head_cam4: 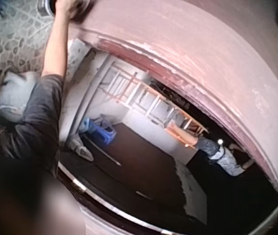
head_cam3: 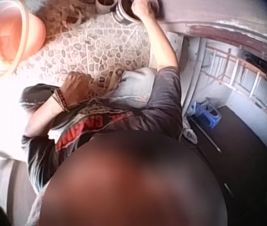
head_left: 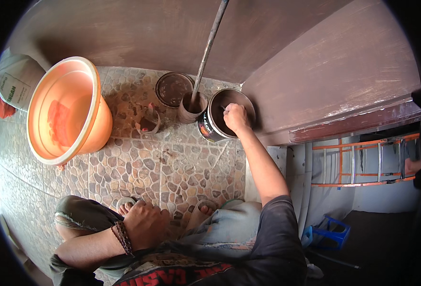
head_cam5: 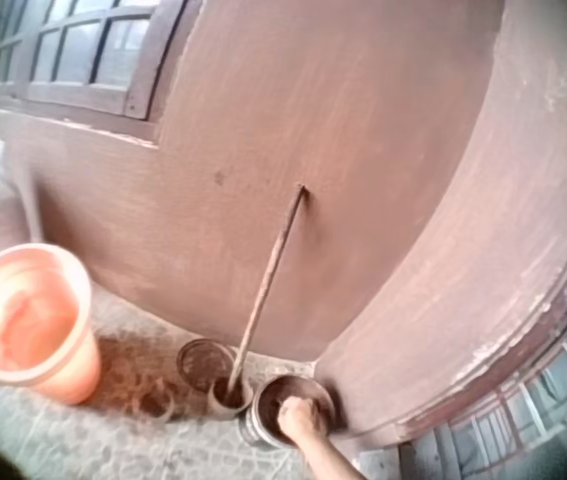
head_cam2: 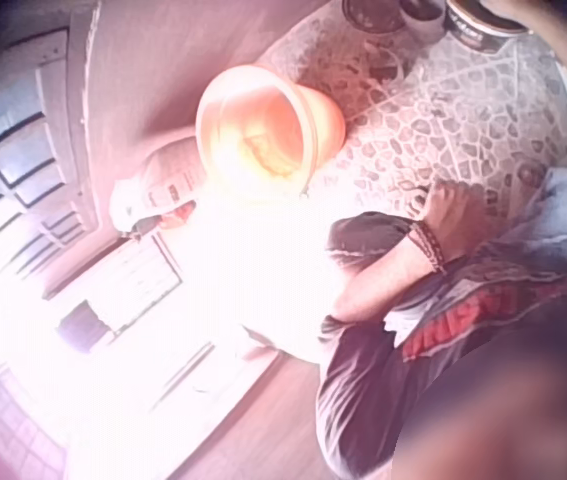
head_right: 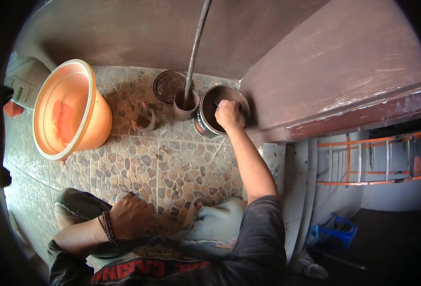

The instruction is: The person walks up a staircase carrying a paint can and a stick, then sits on the floor. They open the paint can and use the stick to stir the paint. They pour some paint into a smaller container and continue mixing.

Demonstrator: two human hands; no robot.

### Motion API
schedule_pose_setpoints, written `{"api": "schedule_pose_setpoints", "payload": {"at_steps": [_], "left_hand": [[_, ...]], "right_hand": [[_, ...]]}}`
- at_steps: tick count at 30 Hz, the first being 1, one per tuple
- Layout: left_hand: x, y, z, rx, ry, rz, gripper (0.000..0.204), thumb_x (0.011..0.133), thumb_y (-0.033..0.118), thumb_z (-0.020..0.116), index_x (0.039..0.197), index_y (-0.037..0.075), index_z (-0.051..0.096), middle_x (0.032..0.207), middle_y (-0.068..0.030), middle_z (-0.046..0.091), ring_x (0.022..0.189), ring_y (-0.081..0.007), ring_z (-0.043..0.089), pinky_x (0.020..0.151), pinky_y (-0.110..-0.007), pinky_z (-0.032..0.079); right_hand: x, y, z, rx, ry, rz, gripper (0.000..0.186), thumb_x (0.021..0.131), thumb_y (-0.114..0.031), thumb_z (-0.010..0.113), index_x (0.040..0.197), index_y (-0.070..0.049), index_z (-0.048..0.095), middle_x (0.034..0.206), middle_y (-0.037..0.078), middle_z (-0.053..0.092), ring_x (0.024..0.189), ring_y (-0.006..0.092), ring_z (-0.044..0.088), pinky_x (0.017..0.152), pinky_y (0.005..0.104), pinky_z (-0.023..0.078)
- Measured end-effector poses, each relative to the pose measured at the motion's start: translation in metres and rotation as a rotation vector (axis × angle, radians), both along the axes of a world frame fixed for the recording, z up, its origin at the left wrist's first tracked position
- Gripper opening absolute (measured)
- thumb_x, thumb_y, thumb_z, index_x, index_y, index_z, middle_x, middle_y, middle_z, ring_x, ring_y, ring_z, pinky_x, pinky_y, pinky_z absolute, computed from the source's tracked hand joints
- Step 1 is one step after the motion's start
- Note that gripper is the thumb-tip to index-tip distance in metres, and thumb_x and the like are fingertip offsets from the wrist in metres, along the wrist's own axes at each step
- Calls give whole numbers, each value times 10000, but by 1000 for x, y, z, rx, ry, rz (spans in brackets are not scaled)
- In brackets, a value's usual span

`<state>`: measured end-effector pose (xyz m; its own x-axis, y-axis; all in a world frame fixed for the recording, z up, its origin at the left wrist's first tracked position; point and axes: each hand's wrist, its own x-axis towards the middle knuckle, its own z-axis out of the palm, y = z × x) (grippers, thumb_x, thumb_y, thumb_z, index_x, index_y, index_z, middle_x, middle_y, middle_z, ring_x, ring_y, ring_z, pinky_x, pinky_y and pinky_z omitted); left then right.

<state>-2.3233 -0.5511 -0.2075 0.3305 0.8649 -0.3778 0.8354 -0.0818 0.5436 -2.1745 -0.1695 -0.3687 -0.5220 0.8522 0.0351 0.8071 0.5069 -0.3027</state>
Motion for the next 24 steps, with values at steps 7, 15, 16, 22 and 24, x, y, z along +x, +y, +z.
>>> {"api": "schedule_pose_setpoints", "payload": {"at_steps": [7,15,16,22,24], "left_hand": [[-1,1,0,37,42,-7,266,772,281,650,787,29,567,760,-140,627,771,-313,631,746,-420,473],[-2,1,4,47,28,-5,268,781,283,641,810,30,560,764,-143,620,767,-312,628,737,-416,473],[-3,0,5,56,22,1,268,782,284,640,809,29,560,763,-144,619,766,-311,628,735,-416,473],[-3,-1,7,134,-17,7,251,790,277,616,801,33,556,746,-141,609,756,-304,625,731,-416,472],[-2,0,9,153,-18,14,232,793,263,599,796,35,554,732,-136,605,746,-297,624,724,-412,470]], "right_hand": [[-2,8,-15,-49,47,3,112,759,-144,672,770,-36,697,782,200,667,773,348,666,716,411,531],[5,13,2,-295,204,-95,128,771,-118,710,814,3,705,747,112,699,693,177,662,679,297,511],[8,14,6,-334,223,-131,131,776,-113,711,826,9,705,750,100,701,693,156,655,679,284,507],[27,14,25,-522,392,-220,125,849,-116,665,869,8,679,728,32,648,583,64,525,496,229,412],[32,14,34,-572,450,-252,149,828,-120,660,832,27,685,711,52,662,646,105,585,634,270,478]]}}
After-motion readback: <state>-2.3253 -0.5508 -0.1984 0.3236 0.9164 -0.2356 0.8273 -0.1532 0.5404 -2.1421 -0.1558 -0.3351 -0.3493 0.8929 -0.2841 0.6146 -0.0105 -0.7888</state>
